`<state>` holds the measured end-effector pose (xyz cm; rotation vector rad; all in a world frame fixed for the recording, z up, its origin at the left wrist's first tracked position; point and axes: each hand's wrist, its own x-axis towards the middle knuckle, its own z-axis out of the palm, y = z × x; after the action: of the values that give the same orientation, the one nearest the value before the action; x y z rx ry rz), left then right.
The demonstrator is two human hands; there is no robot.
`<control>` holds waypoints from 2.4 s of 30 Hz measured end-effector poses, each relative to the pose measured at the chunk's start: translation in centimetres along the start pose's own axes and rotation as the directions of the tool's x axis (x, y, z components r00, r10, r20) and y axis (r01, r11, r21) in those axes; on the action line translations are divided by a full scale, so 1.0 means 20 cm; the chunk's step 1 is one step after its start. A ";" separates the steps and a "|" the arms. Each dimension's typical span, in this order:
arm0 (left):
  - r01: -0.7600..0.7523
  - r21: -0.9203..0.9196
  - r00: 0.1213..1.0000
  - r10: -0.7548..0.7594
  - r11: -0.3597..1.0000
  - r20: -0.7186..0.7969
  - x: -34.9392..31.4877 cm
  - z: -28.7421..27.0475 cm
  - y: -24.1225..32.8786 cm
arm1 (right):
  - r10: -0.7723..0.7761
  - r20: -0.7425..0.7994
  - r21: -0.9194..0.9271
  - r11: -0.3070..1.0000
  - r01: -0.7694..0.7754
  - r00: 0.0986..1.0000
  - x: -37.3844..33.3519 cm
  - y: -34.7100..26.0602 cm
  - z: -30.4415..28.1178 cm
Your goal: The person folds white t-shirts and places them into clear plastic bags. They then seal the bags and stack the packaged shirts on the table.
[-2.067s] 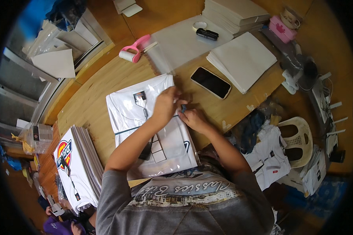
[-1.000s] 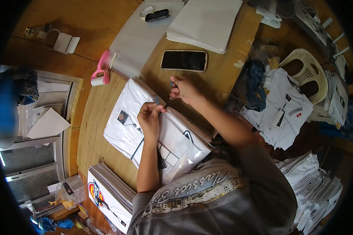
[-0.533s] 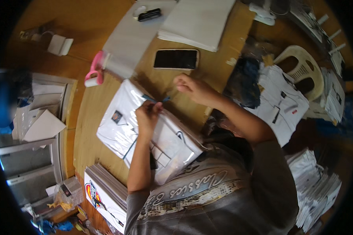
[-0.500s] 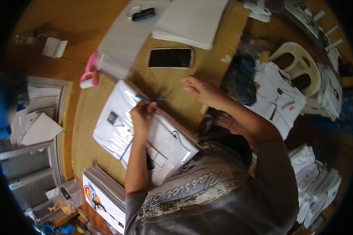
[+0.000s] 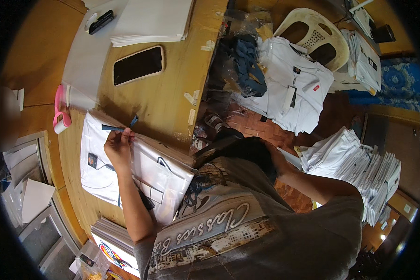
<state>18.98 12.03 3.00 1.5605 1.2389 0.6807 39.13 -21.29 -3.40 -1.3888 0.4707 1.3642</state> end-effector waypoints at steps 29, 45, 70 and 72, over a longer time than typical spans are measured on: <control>-0.005 -0.030 1.000 0.004 1.000 -0.020 -0.01 -0.01 -0.01 | -0.326 0.941 -0.167 -0.224 0.960 0.088 0.35 -0.31 1.48; 0.010 -0.033 0.952 0.001 0.999 0.306 0.01 -0.08 0.04 | -0.328 0.943 -0.007 -0.180 0.984 -0.053 0.27 -0.27 1.25; -0.890 0.456 0.334 0.710 0.021 0.619 -0.04 -0.06 0.06 | -0.052 0.997 -0.056 0.087 0.995 0.061 0.37 -0.51 1.52; -0.878 0.475 0.381 0.702 0.069 0.602 -0.03 -0.06 0.06 | -0.079 0.994 -0.064 0.086 0.994 0.070 0.38 -0.50 1.53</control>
<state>18.19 11.81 4.62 3.0787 0.2513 0.6147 35.59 11.27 1.29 -1.0131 -1.7831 1.1044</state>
